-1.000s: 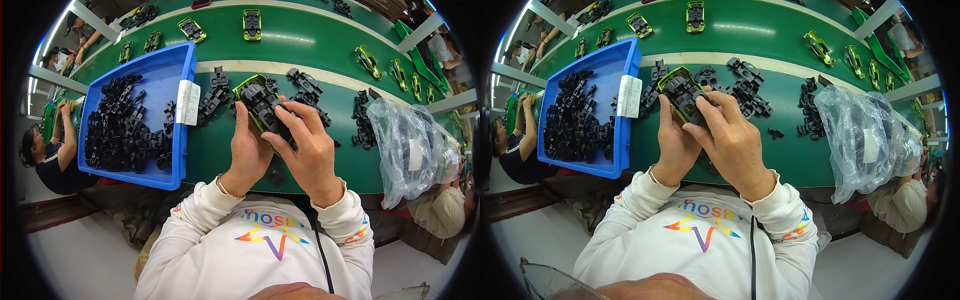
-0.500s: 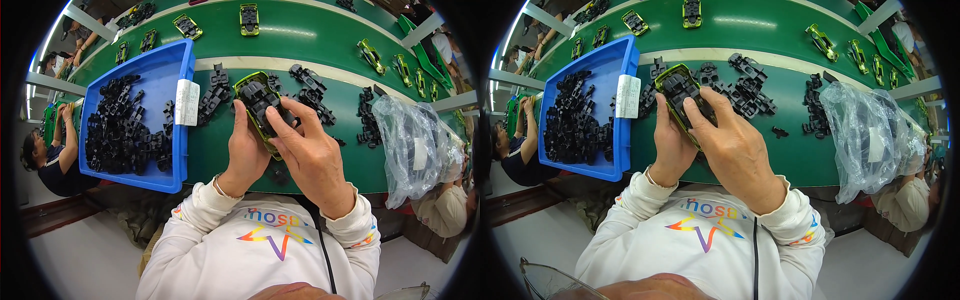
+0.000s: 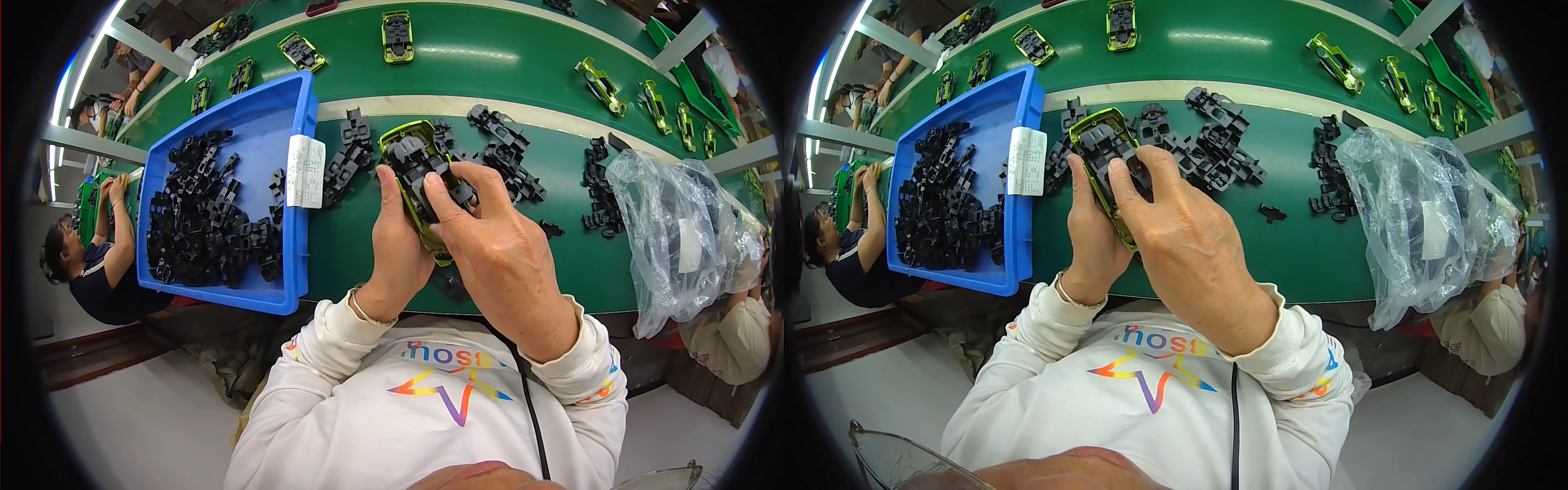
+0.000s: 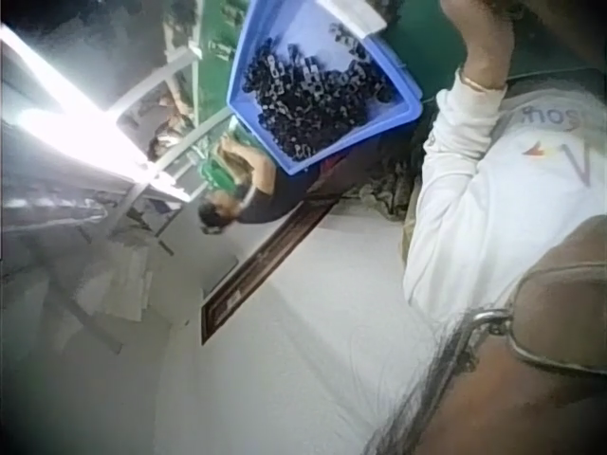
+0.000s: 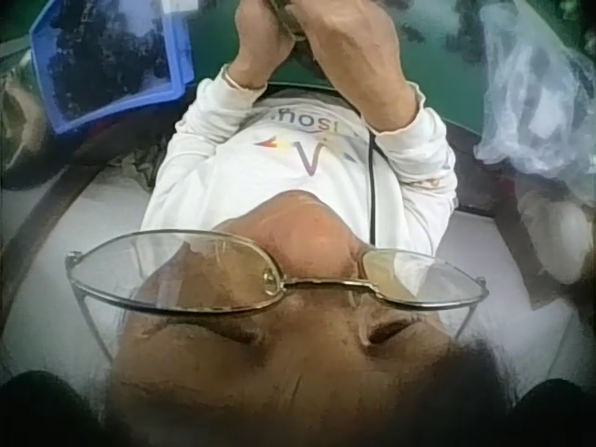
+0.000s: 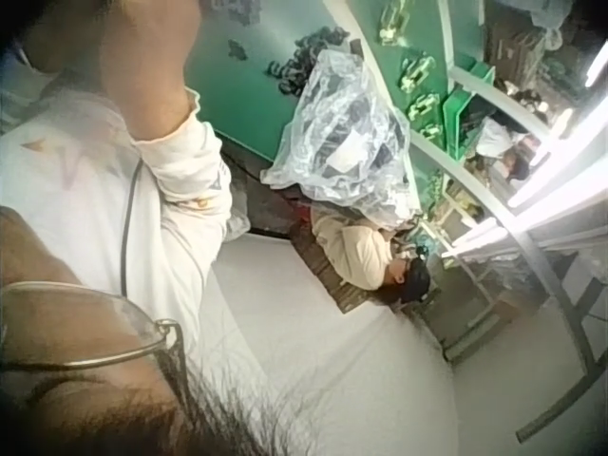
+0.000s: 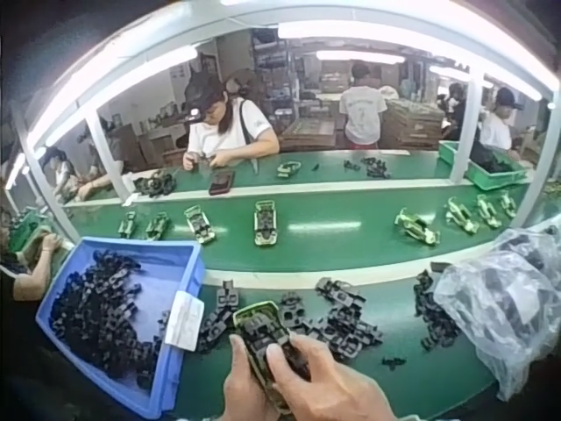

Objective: The person assembles toy cars by fitting plastic interior components into toy car bodies by hand and placing the assembled car bodies onto the assembly line.

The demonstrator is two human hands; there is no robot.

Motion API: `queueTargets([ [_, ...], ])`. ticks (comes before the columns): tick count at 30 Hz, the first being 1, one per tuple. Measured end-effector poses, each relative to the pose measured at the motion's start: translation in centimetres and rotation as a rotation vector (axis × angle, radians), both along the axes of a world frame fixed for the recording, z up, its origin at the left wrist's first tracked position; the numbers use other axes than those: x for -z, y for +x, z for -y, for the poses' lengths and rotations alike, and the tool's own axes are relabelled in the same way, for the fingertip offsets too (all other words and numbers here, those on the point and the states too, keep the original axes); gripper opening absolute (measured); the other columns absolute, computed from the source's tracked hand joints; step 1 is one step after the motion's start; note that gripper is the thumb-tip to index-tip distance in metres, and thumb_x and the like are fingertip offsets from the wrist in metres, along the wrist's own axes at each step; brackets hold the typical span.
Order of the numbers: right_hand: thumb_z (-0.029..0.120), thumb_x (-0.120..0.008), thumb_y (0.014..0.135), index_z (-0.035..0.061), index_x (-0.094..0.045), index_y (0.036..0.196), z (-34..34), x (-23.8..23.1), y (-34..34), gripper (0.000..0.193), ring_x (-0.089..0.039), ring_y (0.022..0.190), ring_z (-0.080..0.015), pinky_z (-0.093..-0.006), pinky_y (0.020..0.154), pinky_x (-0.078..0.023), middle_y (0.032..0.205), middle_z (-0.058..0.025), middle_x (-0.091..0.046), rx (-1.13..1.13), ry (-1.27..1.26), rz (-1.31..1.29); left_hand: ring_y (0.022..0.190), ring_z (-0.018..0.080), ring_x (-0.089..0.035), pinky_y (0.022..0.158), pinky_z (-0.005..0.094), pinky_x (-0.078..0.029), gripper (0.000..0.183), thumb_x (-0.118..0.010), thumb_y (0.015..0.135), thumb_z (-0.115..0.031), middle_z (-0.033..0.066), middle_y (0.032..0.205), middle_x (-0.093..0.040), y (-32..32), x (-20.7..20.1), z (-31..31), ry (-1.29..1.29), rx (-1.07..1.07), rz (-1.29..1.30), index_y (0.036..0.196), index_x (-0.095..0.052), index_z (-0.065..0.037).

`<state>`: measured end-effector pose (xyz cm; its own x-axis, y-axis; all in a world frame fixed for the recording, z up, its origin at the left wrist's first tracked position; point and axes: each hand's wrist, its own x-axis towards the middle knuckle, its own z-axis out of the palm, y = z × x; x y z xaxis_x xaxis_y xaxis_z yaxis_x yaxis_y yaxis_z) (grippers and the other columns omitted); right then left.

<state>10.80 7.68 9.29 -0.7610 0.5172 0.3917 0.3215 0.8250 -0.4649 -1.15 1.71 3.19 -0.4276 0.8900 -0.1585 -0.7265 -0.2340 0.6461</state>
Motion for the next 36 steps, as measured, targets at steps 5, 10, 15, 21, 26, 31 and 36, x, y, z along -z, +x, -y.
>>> queueTargets([
  [5, 0.001, -0.075, 0.077, 0.0056, -0.063, 0.124, -0.4, -0.3, -0.3, 0.049, -0.065, 0.072, -0.0255, -0.0354, 0.062, -0.055, 0.118, -0.0156, -0.058, -0.015, 0.027, 0.085, 0.099, 0.0210, -0.067, 0.086, 0.0353, -0.057, 0.060, -0.023, 0.105, -0.055, 0.0092, 0.112, -0.064, -0.1, -0.2, -0.1, -0.055, -0.055, 0.017, 0.126, -0.052, -0.006],
  [10, -0.001, -0.076, 0.075, 0.0050, -0.066, 0.123, 0.4, 0.4, -0.3, 0.049, -0.064, 0.070, -0.0205, -0.0324, 0.061, -0.054, 0.123, -0.0151, -0.058, 0.002, 0.006, -0.154, 0.099, 0.0212, -0.066, 0.086, 0.0353, -0.056, 0.062, -0.021, 0.105, -0.056, 0.0102, 0.113, -0.064, -0.6, -1.0, 0.1, 0.065, 0.015, 0.001, 0.127, -0.051, -0.005],
  [15, -0.001, -0.076, 0.075, 0.0045, -0.065, 0.123, 0.5, 0.6, -0.8, 0.049, -0.064, 0.069, -0.0193, -0.0319, 0.061, -0.054, 0.124, -0.0152, -0.058, 0.013, -0.022, -0.141, 0.101, 0.0208, -0.066, 0.088, 0.0351, -0.055, 0.062, -0.023, 0.105, -0.056, 0.0101, 0.113, -0.064, -0.5, -0.5, 0.3, 0.049, -0.022, 0.044, 0.127, -0.052, -0.006],
  [21, 0.002, -0.075, 0.079, 0.0021, -0.063, 0.122, 0.4, -1.0, -0.8, 0.044, -0.068, 0.077, -0.0265, -0.0344, 0.065, -0.056, 0.123, -0.0174, -0.056, -0.009, -0.162, -0.069, 0.100, 0.0186, -0.065, 0.088, 0.0339, -0.055, 0.060, -0.022, 0.106, -0.055, 0.0086, 0.111, -0.063, -0.3, -0.1, 0.5, -0.003, -0.044, -0.024, 0.125, -0.052, -0.006],
  [26, 0.004, -0.074, 0.080, -0.0016, -0.061, 0.120, 0.8, -1.2, -1.0, 0.042, -0.071, 0.083, -0.0308, -0.0349, 0.064, -0.059, 0.121, -0.0197, -0.055, -0.017, -0.117, -0.031, 0.101, 0.0205, -0.067, 0.085, 0.0331, -0.056, 0.060, -0.027, 0.105, -0.056, 0.0109, 0.115, -0.065, -0.7, 0.5, 0.6, 0.097, -0.054, -0.037, 0.130, -0.052, -0.007],
  [31, 0.001, -0.073, 0.081, 0.0026, -0.063, 0.122, 0.3, -1.0, -1.2, 0.042, -0.067, 0.072, -0.0257, -0.0369, 0.063, -0.054, 0.122, -0.0169, -0.057, -0.008, -0.154, -0.021, 0.099, 0.0172, -0.066, 0.085, 0.0312, -0.056, 0.059, -0.023, 0.106, -0.055, 0.0082, 0.111, -0.064, -0.6, -0.3, 0.4, 0.000, -0.069, -0.036, 0.124, -0.052, -0.006],
  [36, 0.003, -0.073, 0.081, 0.0017, -0.064, 0.119, -0.7, -2.9, -1.4, 0.038, -0.067, 0.075, -0.0307, -0.0390, 0.065, -0.054, 0.120, -0.0173, -0.058, -0.053, -0.190, 0.105, 0.099, 0.0168, -0.066, 0.083, 0.0304, -0.056, 0.060, -0.023, 0.106, -0.055, 0.0081, 0.111, -0.064, -0.6, 0.2, 0.4, -0.036, -0.087, -0.084, 0.124, -0.053, -0.006],
])
